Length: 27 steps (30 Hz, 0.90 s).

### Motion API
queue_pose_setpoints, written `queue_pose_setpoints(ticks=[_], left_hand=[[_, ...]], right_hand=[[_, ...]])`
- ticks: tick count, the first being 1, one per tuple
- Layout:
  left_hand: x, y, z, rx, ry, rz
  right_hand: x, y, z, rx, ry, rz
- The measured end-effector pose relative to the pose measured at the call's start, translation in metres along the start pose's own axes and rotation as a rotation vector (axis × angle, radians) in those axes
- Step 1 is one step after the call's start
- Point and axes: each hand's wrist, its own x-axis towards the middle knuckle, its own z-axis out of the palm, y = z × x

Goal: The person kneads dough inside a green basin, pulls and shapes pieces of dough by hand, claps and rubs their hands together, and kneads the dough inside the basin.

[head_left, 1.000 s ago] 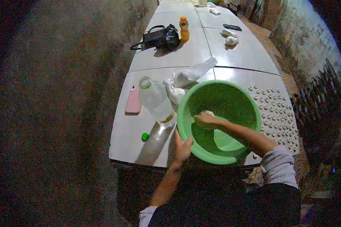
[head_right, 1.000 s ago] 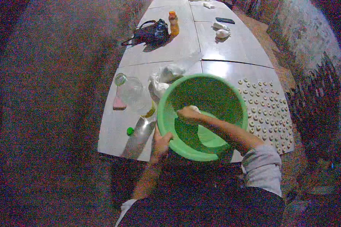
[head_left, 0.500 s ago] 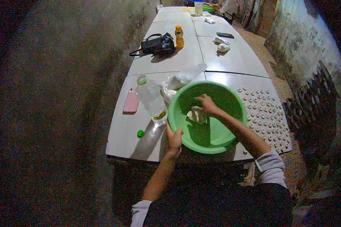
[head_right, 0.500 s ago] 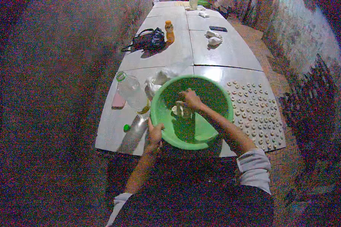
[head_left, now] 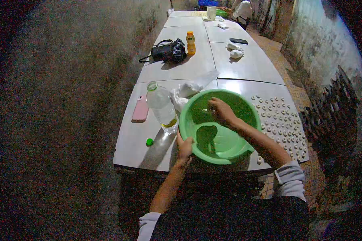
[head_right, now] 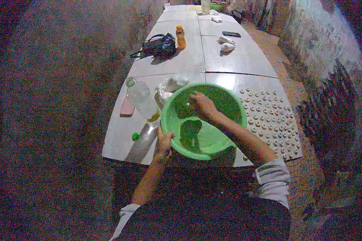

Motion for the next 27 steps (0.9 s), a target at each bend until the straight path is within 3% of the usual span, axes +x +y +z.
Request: queue_pose_setpoints(ticks=[2, 3, 4, 6, 8, 10, 11, 13, 16, 17, 18, 20, 21, 24, 26, 27], left_hand=[[0.002, -0.009, -0.002, -0.123, -0.026, 0.020], [0.008, -0.015, -0.007, 0.033, -0.005, -0.013], [0.007, -0.016, -0.008, 0.034, -0.004, -0.016], [0.005, -0.015, -0.009, 0.004, -0.019, 0.020], [0.008, -0.013, -0.009, 0.096, -0.022, 0.038], [0.001, 0.000, -0.003, -0.020, -0.034, 0.003], [-0.001, 0.001, 0.001, -0.108, -0.014, -0.014], [-0.002, 0.001, 0.000, -0.061, -0.014, 0.002], [-0.001, -0.002, -0.005, 0.000, -0.004, -0.023], [0.000, -0.004, -0.007, 0.016, 0.003, -0.069], [0.002, -0.006, -0.008, 0.032, 0.012, -0.116], [0.003, 0.002, -0.006, 0.064, 0.004, -0.067], [0.001, 0.004, -0.006, 0.067, 0.035, -0.093], [-0.002, 0.008, -0.007, 0.073, 0.083, -0.116], [0.006, -0.014, -0.016, 0.006, -0.028, 0.021], [0.005, -0.015, -0.013, 0.058, 0.071, 0.011]], right_hand=[[-0.002, 0.014, 0.018, 0.109, 0.305, -0.397], [-0.018, -0.016, -0.021, 0.116, -0.097, -0.314], [-0.020, -0.022, -0.027, 0.118, -0.099, -0.313], [-0.016, -0.026, -0.034, 0.003, -0.296, -0.076], [0.004, -0.003, -0.028, 0.089, -0.124, -0.171], [0.020, -0.013, -0.039, 0.394, -0.164, -0.017], [0.026, -0.015, -0.034, 0.394, -0.160, -0.017], [0.040, -0.006, -0.008, 0.509, -0.304, -0.143], [0.055, 0.008, 0.038, 0.330, -0.693, -0.344], [0.063, 0.012, 0.056, 0.203, -0.853, -0.286], [0.067, 0.028, 0.087, 0.243, -0.861, -0.130], [0.074, 0.016, 0.089, 0.124, -0.928, -0.055], [0.075, 0.013, 0.087, 0.133, -0.946, -0.057], [0.081, 0.018, 0.088, 0.284, -0.714, -0.107], [0.081, 0.025, 0.095, 0.321, -0.545, -0.075], [0.078, 0.026, 0.095, 0.316, -0.543, -0.073]])
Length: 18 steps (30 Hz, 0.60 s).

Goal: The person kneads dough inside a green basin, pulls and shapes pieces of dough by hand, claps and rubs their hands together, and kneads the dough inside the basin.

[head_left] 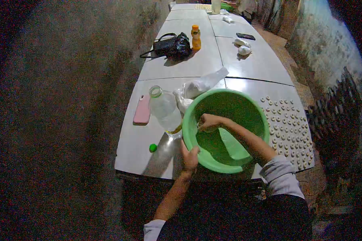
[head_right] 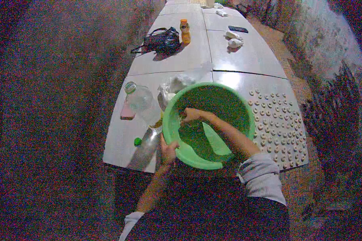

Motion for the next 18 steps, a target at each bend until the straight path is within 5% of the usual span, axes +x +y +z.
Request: queue_pose_setpoints(ticks=[3, 7, 9, 11, 13, 18], left_hand=[[-0.005, 0.009, 0.005, -0.071, 0.013, 0.052], [-0.001, 0.013, 0.008, -0.032, 0.007, 0.037], [0.003, 0.002, 0.004, -0.058, -0.025, 0.074], [0.002, 0.002, 0.005, -0.056, 0.018, 0.035], [0.004, -0.007, 0.003, -0.111, -0.039, 0.049], [-0.003, 0.005, 0.013, -0.128, 0.024, 0.084]], right_hand=[[-0.004, 0.002, 0.005, -0.002, 0.086, 0.004], [-0.020, -0.014, -0.017, -0.032, -0.126, -0.109], [-0.034, -0.018, -0.027, -0.049, 0.239, -0.174], [-0.019, 0.026, -0.012, -0.534, 0.366, -0.277], [-0.038, 0.010, 0.015, -0.372, 0.332, -0.052], [-0.045, -0.004, 0.026, -0.263, 0.592, -0.070]])
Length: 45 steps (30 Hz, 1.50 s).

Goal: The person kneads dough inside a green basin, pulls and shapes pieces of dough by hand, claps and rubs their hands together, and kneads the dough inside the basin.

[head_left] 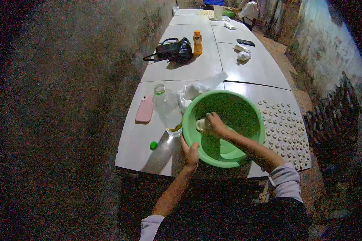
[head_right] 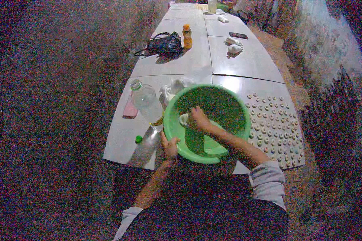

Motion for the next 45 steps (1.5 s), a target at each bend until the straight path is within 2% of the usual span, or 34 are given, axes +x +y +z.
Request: queue_pose_setpoints(ticks=[3, 5, 6, 7, 8, 11, 13, 15, 17, 20, 21, 23, 24, 26, 27, 28, 29, 30, 31, 32, 33, 34, 35, 36, 37, 40, 42, 43, 45], left_hand=[[0.004, -0.012, -0.007, 0.008, -0.028, 0.013], [0.004, -0.012, -0.008, 0.027, -0.014, -0.026], [0.003, -0.005, -0.005, -0.021, -0.019, -0.113], [0.002, -0.001, -0.004, -0.021, -0.022, -0.114], [0.001, 0.001, -0.004, -0.020, -0.042, -0.060], [0.003, -0.007, -0.005, -0.052, -0.042, 0.018], [0.003, -0.005, -0.008, 0.003, -0.091, 0.071], [0.001, -0.001, -0.005, 0.011, -0.063, 0.052], [0.000, -0.003, -0.004, -0.029, -0.032, 0.016], [0.002, -0.009, -0.009, -0.002, -0.076, 0.011], [0.003, -0.009, -0.010, 0.020, -0.082, 0.043], [0.004, -0.015, -0.011, -0.006, -0.081, 0.047], [0.004, -0.015, -0.011, -0.034, -0.079, 0.051], [0.004, -0.013, -0.011, -0.051, -0.103, 0.045], [0.003, -0.008, -0.010, -0.069, -0.127, 0.036], [-0.001, 0.001, -0.008, 0.044, -0.073, -0.031], [-0.004, 0.006, -0.006, 0.048, -0.077, -0.025], [-0.005, 0.009, -0.006, 0.094, -0.068, -0.046], [-0.004, 0.009, -0.009, 0.141, -0.060, -0.066], [0.003, -0.013, -0.021, 0.115, -0.136, -0.020], [0.000, -0.008, -0.021, 0.121, -0.137, -0.035], [-0.003, 0.003, -0.017, 0.068, -0.151, -0.100], [-0.005, 0.009, -0.014, 0.010, -0.163, -0.160], [0.000, 0.001, -0.019, 0.130, -0.116, -0.149], [0.000, -0.004, -0.024, 0.126, -0.119, -0.148], [-0.001, 0.005, -0.021, 0.205, -0.165, -0.130], [-0.005, 0.009, -0.017, 0.169, -0.144, -0.043], [-0.006, 0.006, -0.018, 0.173, -0.150, -0.044], [-0.003, -0.005, -0.022, 0.158, -0.068, -0.090]], right_hand=[[-0.006, 0.001, -0.002, 0.027, -0.064, 0.133], [-0.004, -0.010, -0.020, -0.031, -0.082, 0.127], [-0.004, -0.012, -0.031, 0.047, -0.091, 0.058], [-0.005, -0.016, -0.042, 0.126, -0.100, -0.011], [-0.006, -0.022, -0.052, 0.100, 0.005, -0.048], [-0.011, -0.041, -0.082, -0.081, 0.097, -0.026], [-0.033, -0.050, -0.093, -0.066, 0.075, -0.050], [-0.052, -0.043, -0.100, -0.281, -0.510, -0.150], [-0.051, -0.039, -0.108, -0.201, -0.567, -0.119], [-0.025, -0.049, -0.126, 0.103, -0.246, -0.036], [-0.014, -0.058, -0.129, 0.214, -0.175, 0.071], [0.009, -0.055, -0.127, 0.605, -0.148, 0.155], [0.016, -0.056, -0.123, 0.607, -0.147, 0.153], [0.030, -0.058, -0.110, 0.826, -0.353, 0.485], [0.025, -0.054, -0.080, 1.260, -0.314, 0.657], [0.030, -0.041, -0.047, 1.228, -0.345, 0.683], [0.026, -0.004, 0.006, 0.896, -0.288, 0.320], [0.022, 0.032, 0.057, 0.521, -0.126, 0.031], [0.025, 0.030, 0.068, 0.576, -0.318, 0.597], [0.028, 0.025, 0.057, 0.509, -0.361, 0.430], [0.025, 0.014, 0.043, 0.449, -0.404, 0.271], [0.023, 0.007, 0.034, 0.453, -0.403, 0.283], [0.021, 0.002, 0.026, 0.357, -0.364, 0.121], [0.021, 0.000, 0.022, 0.258, -0.322, -0.045], [0.022, -0.001, 0.022, 0.253, -0.321, -0.044], [0.030, -0.005, 0.015, 0.527, -0.327, 0.355], [0.028, -0.004, 0.013, 0.714, -0.317, 0.633], [0.032, 0.008, 0.016, 0.717, -0.311, 0.636], [0.044, 0.034, 0.013, 0.478, -0.246, 0.654]])
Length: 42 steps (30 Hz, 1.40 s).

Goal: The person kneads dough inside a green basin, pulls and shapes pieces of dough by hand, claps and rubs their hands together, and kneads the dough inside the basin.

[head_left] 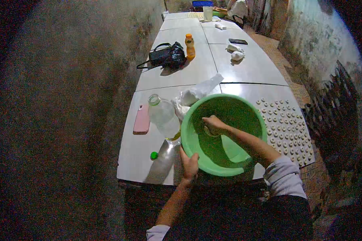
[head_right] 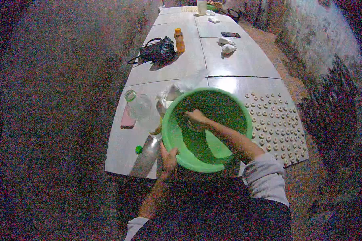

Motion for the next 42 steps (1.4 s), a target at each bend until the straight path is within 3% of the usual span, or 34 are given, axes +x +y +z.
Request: queue_pose_setpoints(ticks=[2, 3, 4, 6, 9, 10, 13, 18, 20, 22, 24, 27, 28, 29, 31, 32, 34, 36, 38, 39, 40, 42], left_hand=[[0.004, 0.005, -0.002, 0.037, -0.088, 0.053], [0.003, 0.006, 0.000, 0.015, -0.066, 0.039], [0.002, 0.008, 0.003, -0.009, -0.043, 0.028], [0.005, 0.009, 0.009, -0.002, -0.010, 0.022], [0.006, 0.004, 0.009, 0.062, 0.034, 0.094], [0.007, 0.004, 0.009, 0.061, 0.040, 0.086], [0.001, 0.019, 0.012, 0.046, 0.034, 0.061], [0.005, 0.001, 0.005, -0.034, -0.006, 0.101], [0.004, 0.001, 0.004, -0.127, -0.052, 0.065], [0.001, 0.003, 0.009, -0.157, -0.013, 0.068], [0.003, 0.003, 0.010, -0.113, 0.007, 0.076], [0.005, 0.004, 0.008, -0.014, -0.030, 0.095], [0.005, 0.007, 0.010, -0.013, -0.038, 0.100], [0.003, 0.011, 0.011, 0.005, -0.008, 0.089], [-0.001, 0.017, 0.015, -0.039, 0.009, 0.096], [-0.001, 0.023, 0.016, -0.038, 0.012, 0.095], [-0.006, 0.034, 0.017, -0.002, 0.001, -0.023], [-0.002, 0.022, 0.014, -0.004, 0.019, 0.042], [0.000, 0.014, 0.014, -0.051, 0.013, 0.084], [0.000, 0.015, 0.015, -0.054, 0.020, 0.092], [-0.001, 0.016, 0.016, -0.056, 0.013, 0.102], [0.001, 0.016, 0.019, -0.042, 0.067, 0.105]], right_hand=[[-0.024, -0.002, -0.026, -0.208, -0.068, -0.330], [0.013, 0.035, -0.024, -0.145, -0.282, -0.596], [-0.004, 0.025, -0.028, -0.148, -0.279, -0.600], [-0.036, 0.008, -0.037, 0.074, -0.484, -0.390], [-0.059, -0.012, -0.030, 0.509, -1.311, 0.224], [-0.105, -0.037, -0.033, 0.275, -1.048, 0.159], [-0.123, -0.042, -0.030, 0.226, -1.224, 0.144], [-0.135, -0.048, -0.051, 0.328, -1.059, 0.122], [-0.135, -0.055, -0.058, 0.693, -0.867, -0.022], [-0.124, -0.053, -0.060, 0.845, -0.584, -0.026], [-0.116, -0.059, -0.073, 0.541, -0.400, 0.012], [-0.128, -0.067, -0.074, 0.366, -0.285, 0.030], [-0.132, -0.072, -0.068, 0.359, -0.348, 0.136], [-0.128, -0.055, -0.055, 0.272, -0.407, -0.020], [-0.099, 0.000, -0.015, 0.118, -0.493, 0.054], [-0.086, 0.017, -0.002, 0.052, -0.521, 0.284], [-0.078, 0.015, -0.003, 0.077, -0.542, 0.210], [-0.075, 0.017, 0.004, 0.115, -0.548, 0.127], [-0.065, 0.025, 0.006, 0.343, -0.497, 0.382], [-0.079, 0.014, -0.002, 0.501, -0.522, 0.242], [-0.084, 0.007, -0.006, 0.501, -0.515, 0.232], [-0.090, -0.007, -0.016, 0.804, -0.587, 0.335]])
